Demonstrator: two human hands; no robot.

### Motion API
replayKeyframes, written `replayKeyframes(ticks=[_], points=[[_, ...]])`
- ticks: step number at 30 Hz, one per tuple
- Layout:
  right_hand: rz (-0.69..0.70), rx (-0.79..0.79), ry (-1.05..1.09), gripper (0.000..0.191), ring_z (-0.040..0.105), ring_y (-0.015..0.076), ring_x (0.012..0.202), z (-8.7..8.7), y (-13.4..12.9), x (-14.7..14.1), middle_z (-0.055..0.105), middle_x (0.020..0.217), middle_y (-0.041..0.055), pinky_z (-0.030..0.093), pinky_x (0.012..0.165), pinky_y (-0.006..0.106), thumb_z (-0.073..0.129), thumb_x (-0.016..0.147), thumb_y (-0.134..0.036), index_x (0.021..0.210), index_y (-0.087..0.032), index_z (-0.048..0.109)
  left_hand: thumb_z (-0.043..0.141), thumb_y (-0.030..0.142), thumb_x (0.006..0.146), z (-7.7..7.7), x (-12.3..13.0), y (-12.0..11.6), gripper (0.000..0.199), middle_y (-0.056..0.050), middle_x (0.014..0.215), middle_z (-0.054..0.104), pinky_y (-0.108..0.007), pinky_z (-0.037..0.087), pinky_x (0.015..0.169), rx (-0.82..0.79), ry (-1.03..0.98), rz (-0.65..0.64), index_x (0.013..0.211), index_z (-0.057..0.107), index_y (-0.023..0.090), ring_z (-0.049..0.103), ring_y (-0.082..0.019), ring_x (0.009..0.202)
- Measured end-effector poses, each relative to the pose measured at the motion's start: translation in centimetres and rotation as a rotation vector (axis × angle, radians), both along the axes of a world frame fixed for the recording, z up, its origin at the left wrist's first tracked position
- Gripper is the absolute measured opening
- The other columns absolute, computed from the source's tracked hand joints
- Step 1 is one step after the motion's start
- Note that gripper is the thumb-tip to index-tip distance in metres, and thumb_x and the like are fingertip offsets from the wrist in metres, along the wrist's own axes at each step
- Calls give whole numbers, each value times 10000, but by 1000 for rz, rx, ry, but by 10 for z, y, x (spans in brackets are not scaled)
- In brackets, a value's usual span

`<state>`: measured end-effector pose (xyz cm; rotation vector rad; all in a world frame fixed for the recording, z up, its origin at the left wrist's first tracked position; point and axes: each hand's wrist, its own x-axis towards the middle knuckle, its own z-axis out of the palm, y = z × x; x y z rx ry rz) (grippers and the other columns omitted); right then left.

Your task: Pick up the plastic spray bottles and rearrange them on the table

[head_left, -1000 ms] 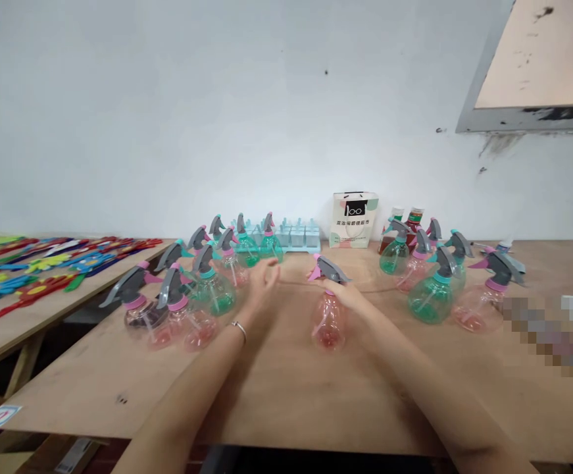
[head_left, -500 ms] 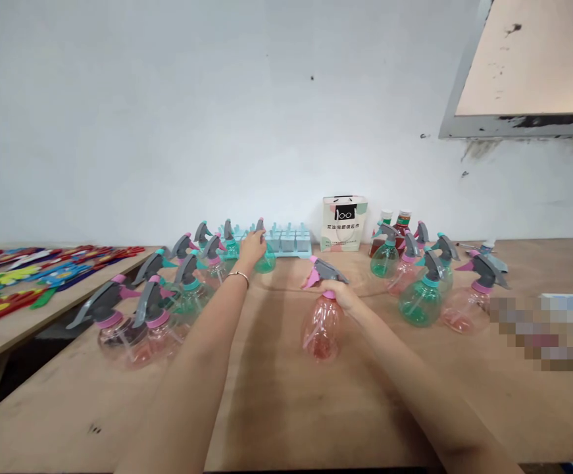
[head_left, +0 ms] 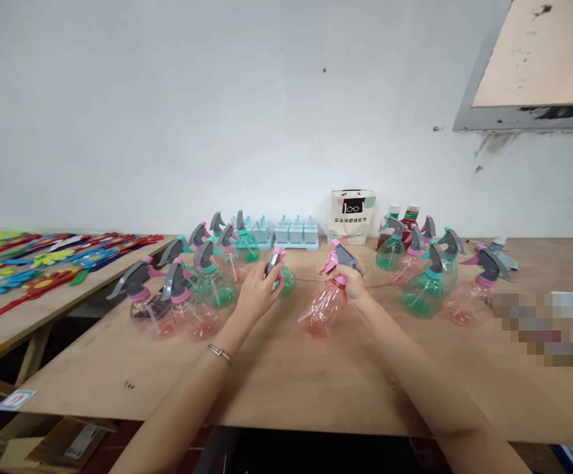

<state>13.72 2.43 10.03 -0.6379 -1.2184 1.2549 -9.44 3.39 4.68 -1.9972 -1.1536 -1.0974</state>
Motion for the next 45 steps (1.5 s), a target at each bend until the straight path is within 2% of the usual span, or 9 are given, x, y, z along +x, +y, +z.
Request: replayKeyframes(ticks=[3, 7, 11, 14, 20, 27, 35, 41, 45], points=[[-2, -59, -7, 180, 591, 196, 714, 3, -2, 1, 667, 685, 10, 396, 499, 246, 560, 498, -253, 668, -227, 617, 536, 222, 945, -14, 1, -2, 453, -88, 944, 588, -298, 501, 773, 61, -28, -41, 1398, 532, 223, 574, -186, 811], [35, -44, -87, 289, 613, 209, 813, 5, -2, 2, 717, 828, 31, 392, 496, 226, 586, 515, -238, 782, -226, 695, 577, 235, 944, -26, 0, 4, 542, -84, 970, 626, -294, 521, 779, 100, -111, -120, 1466, 429, 231, 626, -181, 833], [63, -74, -76, 160, 518, 146, 578, 1, 1, 1, 660, 683, 18, 361, 462, 241, 566, 495, -238, 634, -205, 638, 677, 307, 896, -32, 1, 5, 743, -141, 1211, 638, -321, 548, 864, 169, -300, -216, 1527, 291, 239, 679, -211, 1017], [126, -59, -109, 83, 519, 147, 576, -2, 2, 0, 620, 628, 11, 385, 488, 256, 556, 490, -222, 561, -204, 595, 708, 377, 871, -34, 5, 1, 794, -181, 1336, 576, -334, 554, 895, 43, -476, -242, 1523, 282, 225, 677, -219, 1081], [202, 0, -199, 188, 630, 219, 750, -4, 7, 0, 666, 686, 24, 471, 663, 315, 554, 512, -224, 670, -213, 656, 704, 443, 849, -38, 12, 0, 739, -186, 1357, 549, -404, 506, 1006, -137, -643, -300, 1452, 362, 186, 628, -252, 1184], [48, -37, -115, 81, 489, 142, 577, -7, 9, -2, 598, 606, 1, 359, 497, 253, 538, 488, -229, 560, -212, 571, 645, 435, 872, -45, 9, 6, 422, -93, 1067, 688, -389, 499, 897, -203, -607, -208, 1212, 575, 194, 665, -235, 993], [26, 64, -150, 182, 649, 212, 889, -9, 17, 2, 693, 816, 9, 482, 738, 304, 570, 546, -234, 709, -228, 652, 627, 421, 890, -45, 5, 2, 382, -92, 1064, 697, -386, 498, 885, -190, -543, -192, 1198, 600, 197, 666, -240, 979], [-50, 28, -177, 108, 569, 178, 682, -6, 22, 12, 606, 642, -7, 445, 598, 287, 565, 508, -258, 609, -222, 572, 622, 416, 893, -46, 5, 1, 362, -94, 1094, 689, -400, 484, 941, -190, -522, -199, 1182, 607, 198, 654, -236, 1000], [-157, 123, -277, 156, 534, 162, 683, -1, 23, 18, 624, 710, -8, 438, 620, 287, 567, 573, -264, 703, -233, 648, 632, 406, 886, -43, 6, -1, 379, -86, 1096, 690, -392, 485, 936, -187, -529, -201, 1209, 606, 208, 651, -232, 998]])
